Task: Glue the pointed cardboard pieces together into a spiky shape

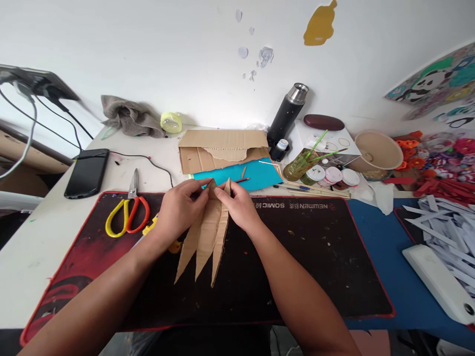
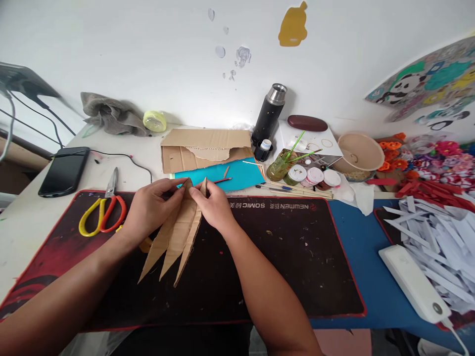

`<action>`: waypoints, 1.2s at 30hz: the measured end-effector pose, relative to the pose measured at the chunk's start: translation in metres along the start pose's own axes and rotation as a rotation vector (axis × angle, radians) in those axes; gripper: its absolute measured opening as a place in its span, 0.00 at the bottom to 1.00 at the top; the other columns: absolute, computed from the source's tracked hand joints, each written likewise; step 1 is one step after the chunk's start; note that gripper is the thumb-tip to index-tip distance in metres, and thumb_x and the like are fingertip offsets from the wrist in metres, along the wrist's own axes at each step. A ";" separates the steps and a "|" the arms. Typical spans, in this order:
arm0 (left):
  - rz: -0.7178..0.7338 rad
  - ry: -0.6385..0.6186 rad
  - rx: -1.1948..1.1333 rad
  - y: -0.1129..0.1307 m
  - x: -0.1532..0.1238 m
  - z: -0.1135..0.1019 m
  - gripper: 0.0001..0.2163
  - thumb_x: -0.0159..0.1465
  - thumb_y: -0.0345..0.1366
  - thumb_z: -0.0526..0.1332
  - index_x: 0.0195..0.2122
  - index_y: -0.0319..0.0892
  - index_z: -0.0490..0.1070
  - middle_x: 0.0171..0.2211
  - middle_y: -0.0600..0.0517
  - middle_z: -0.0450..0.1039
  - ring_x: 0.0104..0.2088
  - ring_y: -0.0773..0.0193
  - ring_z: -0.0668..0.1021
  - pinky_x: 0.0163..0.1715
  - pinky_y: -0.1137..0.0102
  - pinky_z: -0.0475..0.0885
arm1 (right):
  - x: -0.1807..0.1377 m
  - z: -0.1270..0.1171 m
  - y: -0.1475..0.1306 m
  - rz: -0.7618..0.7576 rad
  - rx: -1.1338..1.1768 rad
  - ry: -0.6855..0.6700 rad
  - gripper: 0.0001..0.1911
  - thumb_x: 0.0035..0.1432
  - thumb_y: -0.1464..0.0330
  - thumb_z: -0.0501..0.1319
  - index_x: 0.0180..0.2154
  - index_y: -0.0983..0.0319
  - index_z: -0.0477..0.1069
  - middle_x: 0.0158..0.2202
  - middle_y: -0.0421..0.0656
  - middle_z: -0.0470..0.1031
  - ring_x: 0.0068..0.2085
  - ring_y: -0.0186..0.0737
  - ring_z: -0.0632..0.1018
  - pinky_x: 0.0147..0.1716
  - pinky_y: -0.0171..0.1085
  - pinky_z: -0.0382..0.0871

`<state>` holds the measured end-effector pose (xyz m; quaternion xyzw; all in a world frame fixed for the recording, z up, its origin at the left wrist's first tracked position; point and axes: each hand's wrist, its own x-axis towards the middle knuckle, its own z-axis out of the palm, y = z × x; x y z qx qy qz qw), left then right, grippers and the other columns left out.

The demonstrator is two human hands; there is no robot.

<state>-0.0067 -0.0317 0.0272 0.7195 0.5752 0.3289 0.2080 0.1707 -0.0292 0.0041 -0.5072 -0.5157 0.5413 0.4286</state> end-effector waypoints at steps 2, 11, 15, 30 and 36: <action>0.027 0.000 0.045 0.000 -0.001 0.000 0.17 0.70 0.41 0.59 0.53 0.42 0.84 0.41 0.47 0.86 0.39 0.56 0.84 0.42 0.64 0.75 | 0.000 -0.002 -0.001 -0.012 0.031 0.007 0.16 0.62 0.52 0.65 0.35 0.58 0.73 0.32 0.38 0.72 0.36 0.41 0.72 0.38 0.39 0.65; 0.070 -0.018 0.049 0.006 -0.007 0.004 0.16 0.71 0.40 0.59 0.52 0.41 0.84 0.39 0.47 0.86 0.38 0.57 0.84 0.41 0.66 0.75 | 0.003 -0.004 0.003 -0.013 -0.074 0.082 0.14 0.61 0.54 0.65 0.33 0.58 0.75 0.29 0.38 0.72 0.32 0.40 0.71 0.34 0.39 0.62; -0.007 -0.049 -0.004 0.008 -0.004 0.003 0.17 0.69 0.42 0.60 0.51 0.42 0.85 0.38 0.49 0.86 0.37 0.57 0.84 0.41 0.66 0.76 | 0.003 -0.003 0.004 -0.028 -0.109 0.104 0.14 0.61 0.55 0.64 0.32 0.58 0.74 0.28 0.37 0.71 0.31 0.39 0.70 0.33 0.39 0.62; -0.242 -0.158 -0.136 0.009 0.004 0.003 0.18 0.66 0.49 0.63 0.48 0.45 0.85 0.38 0.51 0.87 0.37 0.55 0.84 0.40 0.64 0.76 | 0.004 -0.002 0.005 -0.073 -0.105 0.130 0.12 0.62 0.58 0.64 0.30 0.58 0.71 0.27 0.36 0.69 0.30 0.38 0.68 0.31 0.38 0.60; -0.299 -0.136 -0.232 0.006 0.005 0.004 0.14 0.64 0.50 0.66 0.39 0.45 0.84 0.35 0.52 0.87 0.35 0.57 0.84 0.33 0.68 0.73 | 0.005 -0.002 0.006 -0.059 -0.079 0.121 0.13 0.62 0.56 0.63 0.32 0.57 0.71 0.28 0.37 0.71 0.31 0.40 0.69 0.34 0.39 0.63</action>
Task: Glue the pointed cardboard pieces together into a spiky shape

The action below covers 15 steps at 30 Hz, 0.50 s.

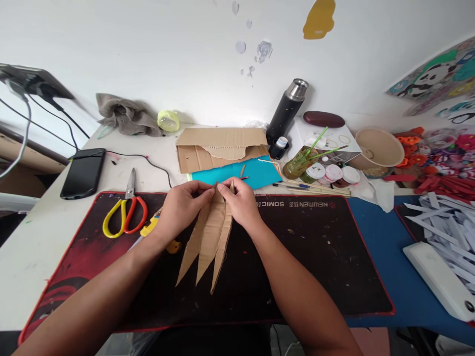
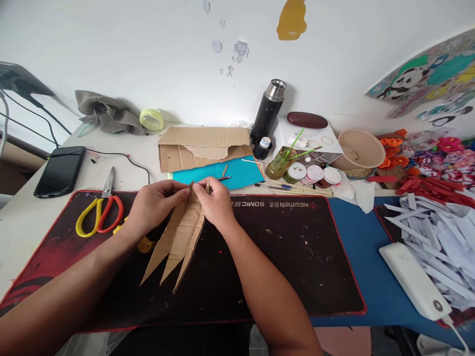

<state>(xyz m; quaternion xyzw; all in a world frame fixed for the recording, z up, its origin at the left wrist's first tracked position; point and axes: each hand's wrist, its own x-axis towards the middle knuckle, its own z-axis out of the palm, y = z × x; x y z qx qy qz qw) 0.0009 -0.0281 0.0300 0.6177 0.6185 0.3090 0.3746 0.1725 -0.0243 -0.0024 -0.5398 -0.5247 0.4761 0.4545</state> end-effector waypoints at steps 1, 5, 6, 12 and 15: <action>0.001 0.004 0.000 0.000 0.000 0.000 0.14 0.64 0.50 0.66 0.38 0.44 0.84 0.35 0.52 0.86 0.34 0.58 0.84 0.32 0.68 0.73 | 0.000 0.000 0.000 0.000 -0.001 -0.001 0.13 0.62 0.56 0.63 0.32 0.57 0.71 0.29 0.37 0.71 0.32 0.40 0.70 0.34 0.39 0.63; 0.011 0.001 -0.014 0.002 0.001 0.001 0.14 0.64 0.49 0.66 0.37 0.43 0.83 0.33 0.52 0.86 0.33 0.59 0.83 0.31 0.69 0.73 | -0.001 0.000 -0.002 -0.003 0.001 -0.004 0.13 0.62 0.56 0.63 0.32 0.57 0.71 0.28 0.37 0.71 0.32 0.39 0.69 0.34 0.39 0.62; 0.015 0.003 -0.007 0.003 0.001 0.001 0.14 0.64 0.48 0.66 0.37 0.43 0.83 0.33 0.52 0.86 0.32 0.59 0.83 0.30 0.69 0.73 | -0.001 0.000 -0.002 -0.001 0.002 -0.005 0.13 0.62 0.56 0.63 0.31 0.57 0.71 0.28 0.37 0.70 0.31 0.39 0.69 0.33 0.39 0.62; 0.107 0.042 0.098 0.008 -0.006 0.003 0.12 0.67 0.45 0.63 0.38 0.44 0.83 0.32 0.53 0.85 0.30 0.61 0.81 0.32 0.69 0.73 | -0.002 -0.001 -0.006 0.001 0.009 0.004 0.13 0.61 0.57 0.64 0.31 0.57 0.71 0.27 0.36 0.69 0.31 0.39 0.68 0.32 0.38 0.60; 0.158 0.058 0.141 0.008 -0.009 0.005 0.11 0.68 0.43 0.63 0.40 0.44 0.83 0.34 0.53 0.85 0.31 0.61 0.82 0.35 0.68 0.74 | -0.003 -0.001 -0.007 0.015 -0.002 0.009 0.13 0.61 0.57 0.64 0.30 0.57 0.70 0.27 0.36 0.69 0.31 0.39 0.68 0.32 0.38 0.60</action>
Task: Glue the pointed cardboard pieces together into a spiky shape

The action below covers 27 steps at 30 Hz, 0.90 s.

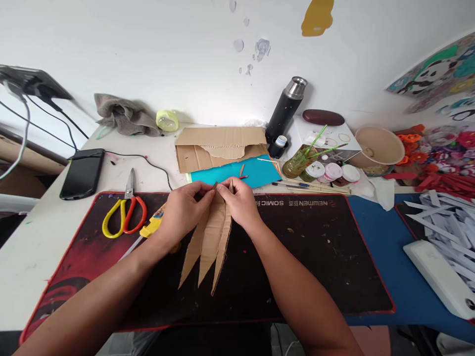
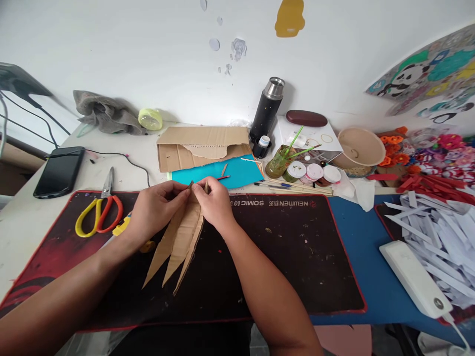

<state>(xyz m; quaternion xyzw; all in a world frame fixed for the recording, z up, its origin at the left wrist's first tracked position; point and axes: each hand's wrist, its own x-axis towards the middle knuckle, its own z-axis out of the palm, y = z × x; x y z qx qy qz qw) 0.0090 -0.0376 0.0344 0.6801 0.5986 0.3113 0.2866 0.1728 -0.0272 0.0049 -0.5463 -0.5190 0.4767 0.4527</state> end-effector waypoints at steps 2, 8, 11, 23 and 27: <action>0.030 0.019 0.040 -0.001 -0.001 0.002 0.11 0.69 0.42 0.62 0.40 0.45 0.83 0.35 0.53 0.86 0.32 0.61 0.83 0.36 0.68 0.75 | 0.000 0.000 0.000 0.005 -0.009 0.002 0.12 0.61 0.57 0.64 0.30 0.57 0.70 0.27 0.36 0.69 0.31 0.39 0.69 0.32 0.38 0.60; 0.064 0.005 0.066 -0.004 -0.001 0.005 0.13 0.70 0.43 0.61 0.46 0.44 0.84 0.40 0.50 0.87 0.37 0.57 0.85 0.39 0.66 0.77 | 0.002 -0.001 0.002 0.014 0.019 0.008 0.12 0.60 0.57 0.64 0.30 0.57 0.70 0.27 0.36 0.68 0.32 0.39 0.69 0.33 0.39 0.61; 0.102 0.031 0.067 -0.005 -0.001 0.006 0.14 0.70 0.43 0.61 0.48 0.44 0.84 0.45 0.48 0.87 0.43 0.54 0.86 0.44 0.64 0.79 | 0.003 -0.001 0.002 0.022 0.032 0.002 0.12 0.60 0.57 0.64 0.30 0.57 0.70 0.27 0.36 0.68 0.32 0.39 0.69 0.33 0.39 0.61; 0.122 -0.008 0.052 -0.004 -0.001 0.006 0.16 0.71 0.42 0.60 0.53 0.44 0.83 0.49 0.47 0.86 0.46 0.53 0.86 0.48 0.63 0.80 | 0.003 -0.002 0.005 0.038 0.052 -0.012 0.13 0.59 0.57 0.63 0.29 0.57 0.69 0.26 0.35 0.66 0.31 0.39 0.67 0.32 0.38 0.60; 0.142 -0.028 0.071 -0.004 0.000 0.007 0.17 0.71 0.42 0.59 0.53 0.44 0.83 0.47 0.47 0.87 0.44 0.54 0.86 0.46 0.63 0.80 | 0.004 -0.002 0.007 0.042 0.053 -0.009 0.13 0.59 0.57 0.64 0.28 0.57 0.69 0.26 0.35 0.67 0.31 0.39 0.68 0.32 0.38 0.60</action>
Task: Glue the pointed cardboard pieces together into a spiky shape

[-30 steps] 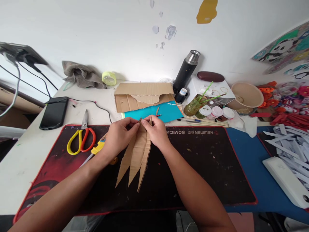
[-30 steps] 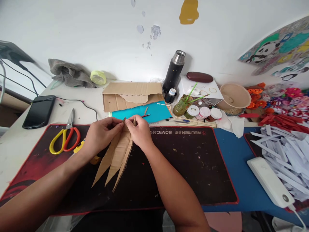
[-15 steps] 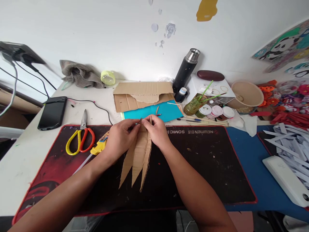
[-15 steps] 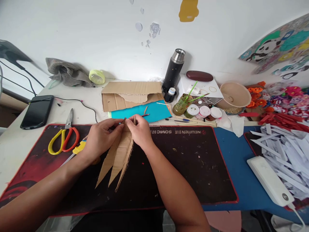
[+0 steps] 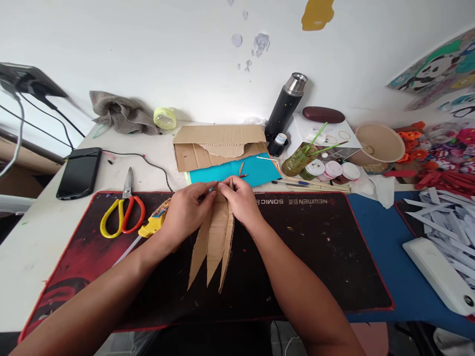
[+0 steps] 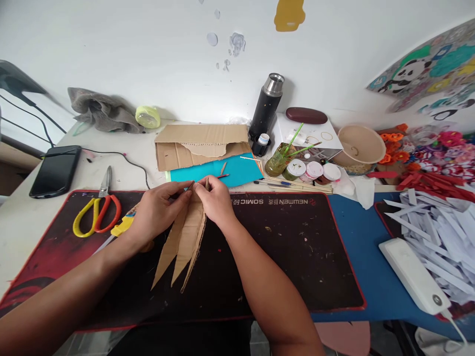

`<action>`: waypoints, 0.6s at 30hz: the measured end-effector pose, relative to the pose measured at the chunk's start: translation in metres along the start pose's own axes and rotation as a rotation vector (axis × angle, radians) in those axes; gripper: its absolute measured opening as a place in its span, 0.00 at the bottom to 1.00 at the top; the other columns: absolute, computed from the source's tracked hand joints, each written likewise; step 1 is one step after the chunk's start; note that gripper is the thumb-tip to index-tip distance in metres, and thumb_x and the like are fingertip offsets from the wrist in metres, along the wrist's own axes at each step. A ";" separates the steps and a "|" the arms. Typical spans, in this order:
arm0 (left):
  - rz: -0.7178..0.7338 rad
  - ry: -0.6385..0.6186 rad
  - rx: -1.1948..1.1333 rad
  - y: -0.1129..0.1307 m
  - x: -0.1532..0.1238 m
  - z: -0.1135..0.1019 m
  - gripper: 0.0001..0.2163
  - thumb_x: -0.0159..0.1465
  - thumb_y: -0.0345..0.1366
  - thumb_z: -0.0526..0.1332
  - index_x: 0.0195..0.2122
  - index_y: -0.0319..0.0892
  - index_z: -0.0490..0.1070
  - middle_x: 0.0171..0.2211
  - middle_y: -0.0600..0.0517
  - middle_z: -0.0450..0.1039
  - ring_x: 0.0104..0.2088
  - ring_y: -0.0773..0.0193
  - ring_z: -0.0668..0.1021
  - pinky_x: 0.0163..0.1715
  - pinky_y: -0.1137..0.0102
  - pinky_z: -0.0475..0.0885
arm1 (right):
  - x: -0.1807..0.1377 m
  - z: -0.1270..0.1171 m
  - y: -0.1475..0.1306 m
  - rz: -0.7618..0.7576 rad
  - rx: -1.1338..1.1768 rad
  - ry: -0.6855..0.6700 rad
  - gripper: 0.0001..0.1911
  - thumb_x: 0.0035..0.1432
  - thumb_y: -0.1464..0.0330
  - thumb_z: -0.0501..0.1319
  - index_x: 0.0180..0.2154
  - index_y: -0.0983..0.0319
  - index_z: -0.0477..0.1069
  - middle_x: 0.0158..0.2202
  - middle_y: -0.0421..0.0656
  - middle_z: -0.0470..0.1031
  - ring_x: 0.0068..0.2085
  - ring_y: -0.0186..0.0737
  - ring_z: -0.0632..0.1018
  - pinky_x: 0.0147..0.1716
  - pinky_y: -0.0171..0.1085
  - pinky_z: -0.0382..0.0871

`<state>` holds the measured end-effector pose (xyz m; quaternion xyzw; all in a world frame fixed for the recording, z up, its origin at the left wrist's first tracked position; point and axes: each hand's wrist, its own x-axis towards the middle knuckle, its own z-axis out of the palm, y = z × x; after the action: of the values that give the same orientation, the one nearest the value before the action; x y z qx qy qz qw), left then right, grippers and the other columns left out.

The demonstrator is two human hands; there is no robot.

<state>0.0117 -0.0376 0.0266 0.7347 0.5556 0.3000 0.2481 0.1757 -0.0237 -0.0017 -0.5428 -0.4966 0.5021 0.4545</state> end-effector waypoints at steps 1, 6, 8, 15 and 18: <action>0.008 -0.003 0.005 0.000 0.000 0.000 0.17 0.71 0.42 0.59 0.53 0.44 0.83 0.47 0.47 0.87 0.44 0.54 0.86 0.47 0.63 0.80 | 0.000 0.000 0.001 -0.002 -0.001 -0.001 0.12 0.59 0.58 0.64 0.28 0.57 0.69 0.26 0.36 0.67 0.32 0.39 0.68 0.33 0.38 0.61; 0.045 -0.016 0.038 -0.003 0.002 0.002 0.17 0.72 0.40 0.58 0.53 0.43 0.83 0.44 0.46 0.86 0.42 0.54 0.85 0.46 0.63 0.78 | 0.001 0.000 0.002 -0.016 -0.040 -0.009 0.12 0.60 0.58 0.63 0.28 0.57 0.69 0.27 0.36 0.68 0.32 0.40 0.69 0.34 0.38 0.61; 0.056 -0.022 0.041 -0.003 0.002 0.002 0.16 0.72 0.39 0.58 0.52 0.43 0.83 0.42 0.47 0.86 0.40 0.55 0.85 0.44 0.64 0.78 | 0.001 0.000 0.002 -0.020 -0.042 -0.011 0.12 0.60 0.58 0.63 0.28 0.57 0.69 0.27 0.36 0.68 0.32 0.40 0.69 0.34 0.38 0.61; 0.093 -0.031 0.043 -0.004 0.000 0.002 0.16 0.73 0.38 0.57 0.53 0.42 0.83 0.40 0.47 0.85 0.38 0.56 0.83 0.41 0.65 0.75 | 0.000 -0.001 0.001 -0.011 -0.028 -0.023 0.12 0.60 0.59 0.63 0.29 0.57 0.69 0.28 0.36 0.68 0.32 0.39 0.68 0.35 0.38 0.61; 0.092 -0.033 0.030 -0.005 0.000 0.003 0.16 0.73 0.39 0.57 0.53 0.42 0.83 0.40 0.47 0.85 0.38 0.56 0.83 0.40 0.65 0.74 | 0.000 -0.001 0.001 -0.010 -0.005 -0.022 0.11 0.60 0.59 0.63 0.28 0.57 0.69 0.28 0.36 0.68 0.33 0.39 0.68 0.35 0.39 0.61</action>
<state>0.0102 -0.0364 0.0214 0.7680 0.5214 0.2905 0.2321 0.1763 -0.0236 -0.0025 -0.5358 -0.5055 0.5047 0.4502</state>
